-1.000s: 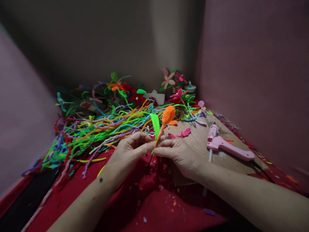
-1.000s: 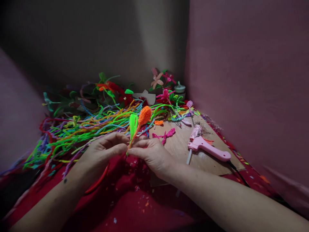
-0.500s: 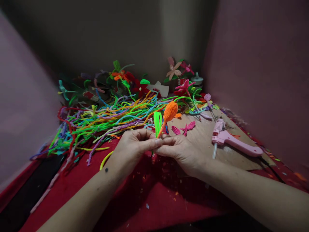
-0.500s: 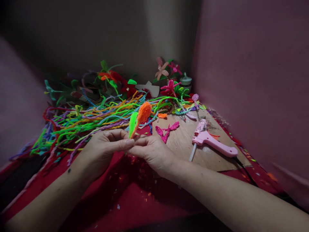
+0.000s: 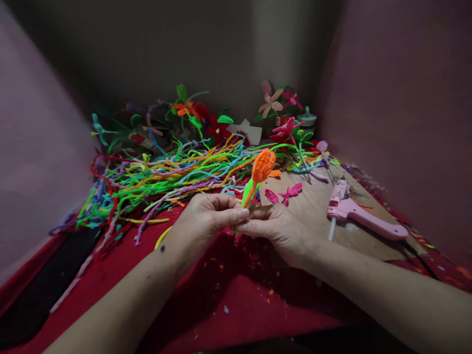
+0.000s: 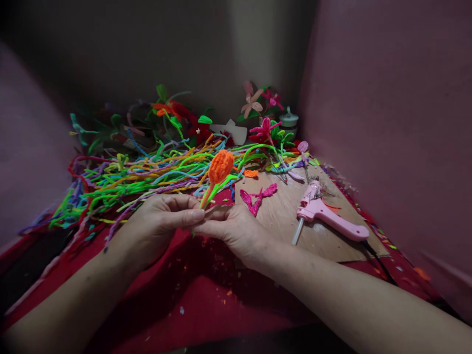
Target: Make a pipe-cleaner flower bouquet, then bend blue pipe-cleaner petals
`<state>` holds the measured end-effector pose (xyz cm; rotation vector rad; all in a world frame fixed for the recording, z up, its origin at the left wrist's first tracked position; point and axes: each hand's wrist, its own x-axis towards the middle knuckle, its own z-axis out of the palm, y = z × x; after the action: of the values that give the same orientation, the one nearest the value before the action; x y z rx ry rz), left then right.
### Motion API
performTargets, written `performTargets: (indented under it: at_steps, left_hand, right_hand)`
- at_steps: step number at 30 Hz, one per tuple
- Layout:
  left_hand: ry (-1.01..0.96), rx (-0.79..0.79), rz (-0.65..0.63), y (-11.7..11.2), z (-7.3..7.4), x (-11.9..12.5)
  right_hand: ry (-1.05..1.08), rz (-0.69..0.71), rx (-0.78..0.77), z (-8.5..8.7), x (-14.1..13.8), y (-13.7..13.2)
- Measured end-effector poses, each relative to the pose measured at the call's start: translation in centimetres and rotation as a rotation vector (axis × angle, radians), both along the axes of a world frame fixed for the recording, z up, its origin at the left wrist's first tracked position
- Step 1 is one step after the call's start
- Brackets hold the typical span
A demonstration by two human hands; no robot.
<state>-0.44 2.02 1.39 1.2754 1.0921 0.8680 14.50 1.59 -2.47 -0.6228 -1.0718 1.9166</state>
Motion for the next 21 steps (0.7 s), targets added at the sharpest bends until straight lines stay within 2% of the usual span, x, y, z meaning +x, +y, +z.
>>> performTargets:
  at_steps: [6, 15, 21]
  left_hand:
    - [-0.002, -0.010, 0.001, 0.05, -0.02, -0.24]
    - [-0.008, -0.065, -0.134, 0.01, 0.28, -0.83]
    - [-0.036, -0.069, -0.170, -0.05, 0.26, -0.94]
  right_hand:
    - [-0.031, -0.042, 0.032, 0.02, 0.04, 0.01]
    - [-0.174, -0.004, 0.007, 0.06, 0.29, -0.23]
    - [-0.254, 0.022, 0.087, -0.26, 0.44, -0.25]
